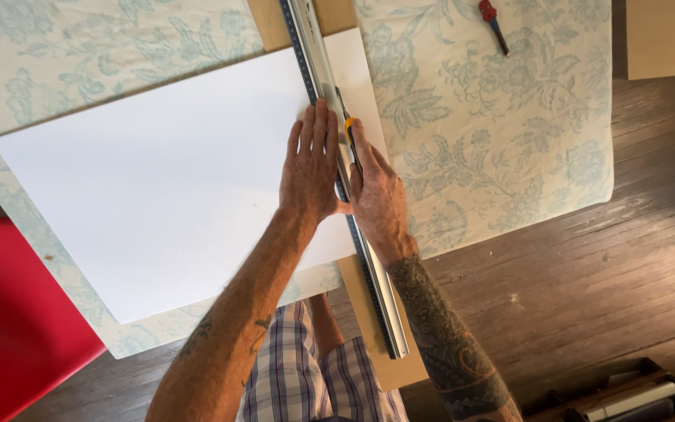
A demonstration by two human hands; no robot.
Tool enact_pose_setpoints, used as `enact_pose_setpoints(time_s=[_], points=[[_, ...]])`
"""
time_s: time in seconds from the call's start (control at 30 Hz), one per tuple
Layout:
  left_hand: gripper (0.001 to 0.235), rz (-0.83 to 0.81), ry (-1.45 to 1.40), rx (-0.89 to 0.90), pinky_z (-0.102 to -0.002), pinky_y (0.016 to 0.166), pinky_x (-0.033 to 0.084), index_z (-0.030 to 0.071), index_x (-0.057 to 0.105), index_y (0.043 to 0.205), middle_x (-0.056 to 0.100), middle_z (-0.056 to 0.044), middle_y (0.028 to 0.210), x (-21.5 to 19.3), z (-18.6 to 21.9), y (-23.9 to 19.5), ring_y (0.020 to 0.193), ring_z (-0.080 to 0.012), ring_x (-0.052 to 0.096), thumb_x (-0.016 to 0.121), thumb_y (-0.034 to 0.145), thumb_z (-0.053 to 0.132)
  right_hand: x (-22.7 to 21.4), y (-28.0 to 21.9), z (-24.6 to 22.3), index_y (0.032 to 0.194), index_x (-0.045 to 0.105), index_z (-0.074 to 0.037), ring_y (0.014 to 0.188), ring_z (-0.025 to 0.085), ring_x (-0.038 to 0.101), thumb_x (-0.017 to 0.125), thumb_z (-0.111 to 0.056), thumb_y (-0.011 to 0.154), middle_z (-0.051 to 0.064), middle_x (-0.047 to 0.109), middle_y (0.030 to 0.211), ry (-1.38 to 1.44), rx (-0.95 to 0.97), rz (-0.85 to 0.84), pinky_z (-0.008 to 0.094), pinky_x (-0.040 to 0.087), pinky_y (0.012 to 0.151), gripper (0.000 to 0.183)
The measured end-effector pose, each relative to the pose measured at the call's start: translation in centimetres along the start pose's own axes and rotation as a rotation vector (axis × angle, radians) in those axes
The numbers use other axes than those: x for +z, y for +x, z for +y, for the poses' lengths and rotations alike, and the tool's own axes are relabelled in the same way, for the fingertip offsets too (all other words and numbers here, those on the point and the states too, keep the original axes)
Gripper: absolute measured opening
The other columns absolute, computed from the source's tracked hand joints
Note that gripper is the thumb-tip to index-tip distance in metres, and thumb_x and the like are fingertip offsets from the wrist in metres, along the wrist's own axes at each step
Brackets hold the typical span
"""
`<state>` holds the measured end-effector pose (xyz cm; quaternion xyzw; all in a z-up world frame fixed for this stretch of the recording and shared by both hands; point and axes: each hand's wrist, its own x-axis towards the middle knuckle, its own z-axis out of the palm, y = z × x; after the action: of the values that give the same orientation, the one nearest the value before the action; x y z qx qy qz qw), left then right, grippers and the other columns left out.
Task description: Cutting a board to size with a utility knife and fitting it into a wooden frame
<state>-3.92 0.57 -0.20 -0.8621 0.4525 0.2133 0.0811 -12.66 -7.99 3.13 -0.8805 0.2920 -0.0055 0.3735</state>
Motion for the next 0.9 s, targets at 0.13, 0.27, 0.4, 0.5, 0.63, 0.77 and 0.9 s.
enact_pose_setpoints(time_s=[0.13, 0.27, 0.4, 0.5, 0.63, 0.77, 0.9], points=[[0.160, -0.013, -0.049, -0.002, -0.047, 0.131, 0.005, -0.003, 0.007, 0.164, -0.001, -0.026, 0.171, 0.2, 0.1, 0.2, 0.159, -0.0376, 0.001, 0.077, 0.050, 0.084, -0.3, -2.1, 0.6, 0.162, 0.035, -0.022, 0.119, 0.047, 0.064, 0.051, -0.002, 0.099, 0.020, 0.062, 0.142, 0.008, 0.006, -0.012, 0.060, 0.058, 0.091, 0.069], [0.163, 0.053, -0.102, 0.004, -0.047, 0.131, 0.011, -0.004, 0.013, 0.163, 0.003, -0.027, 0.170, 0.0, 0.1, -0.2, 0.159, -0.0390, 0.009, 0.082, 0.043, 0.083, -0.8, -4.8, 1.0, 0.161, 0.038, -0.020, 0.116, 0.046, 0.066, 0.052, -0.004, 0.099, 0.019, 0.063, 0.141, 0.003, 0.025, -0.018, 0.057, 0.059, 0.089, 0.066], [0.163, 0.095, -0.123, 0.013, -0.047, 0.131, 0.014, -0.004, 0.015, 0.162, 0.007, -0.028, 0.169, -0.4, 0.0, -0.5, 0.158, -0.0395, 0.015, 0.084, 0.043, 0.083, -0.8, -7.6, 1.8, 0.160, 0.041, -0.022, 0.115, 0.044, 0.066, 0.055, -0.008, 0.099, 0.016, 0.064, 0.140, -0.015, 0.054, -0.021, 0.056, 0.059, 0.087, 0.063], [0.173, 0.237, 0.086, -0.009, -0.046, 0.129, 0.014, -0.007, 0.020, 0.163, 0.008, -0.027, 0.169, 1.9, 0.2, 0.0, 0.158, -0.0396, 0.015, 0.066, 0.039, 0.104, -2.0, -9.8, 2.3, 0.161, 0.028, -0.012, 0.116, 0.033, 0.071, 0.053, 0.003, 0.102, 0.015, 0.057, 0.152, 0.033, -0.052, -0.050, 0.041, 0.062, 0.089, 0.066], [0.177, 0.158, 0.076, -0.010, -0.047, 0.130, 0.009, -0.006, 0.010, 0.164, 0.000, -0.026, 0.170, 2.2, 0.1, 0.3, 0.159, -0.0393, 0.007, 0.063, 0.037, 0.107, -2.2, -13.0, 3.4, 0.160, 0.030, -0.012, 0.118, 0.033, 0.070, 0.052, -0.001, 0.103, 0.013, 0.054, 0.155, 0.011, -0.007, -0.063, 0.040, 0.062, 0.084, 0.062], [0.178, 0.156, 0.034, 0.001, -0.047, 0.130, 0.008, -0.006, 0.009, 0.163, -0.001, -0.026, 0.170, 2.1, 0.1, 0.1, 0.159, -0.0396, 0.007, 0.068, 0.036, 0.103, -2.3, -16.2, 4.7, 0.161, 0.029, -0.016, 0.091, 0.025, 0.074, 0.054, -0.003, 0.103, 0.011, 0.064, 0.143, -0.034, 0.044, -0.093, 0.036, 0.059, 0.067, 0.064], [0.177, 0.151, -0.002, 0.006, -0.048, 0.130, 0.007, -0.007, 0.009, 0.163, -0.002, -0.026, 0.169, 1.9, 0.0, 0.2, 0.159, -0.0397, 0.006, 0.071, 0.037, 0.100, -2.9, -18.7, 5.3, 0.160, 0.032, -0.016, 0.083, 0.022, 0.071, 0.055, -0.005, 0.102, 0.011, 0.069, 0.135, -0.061, 0.088, -0.125, 0.034, 0.057, 0.061, 0.064]])
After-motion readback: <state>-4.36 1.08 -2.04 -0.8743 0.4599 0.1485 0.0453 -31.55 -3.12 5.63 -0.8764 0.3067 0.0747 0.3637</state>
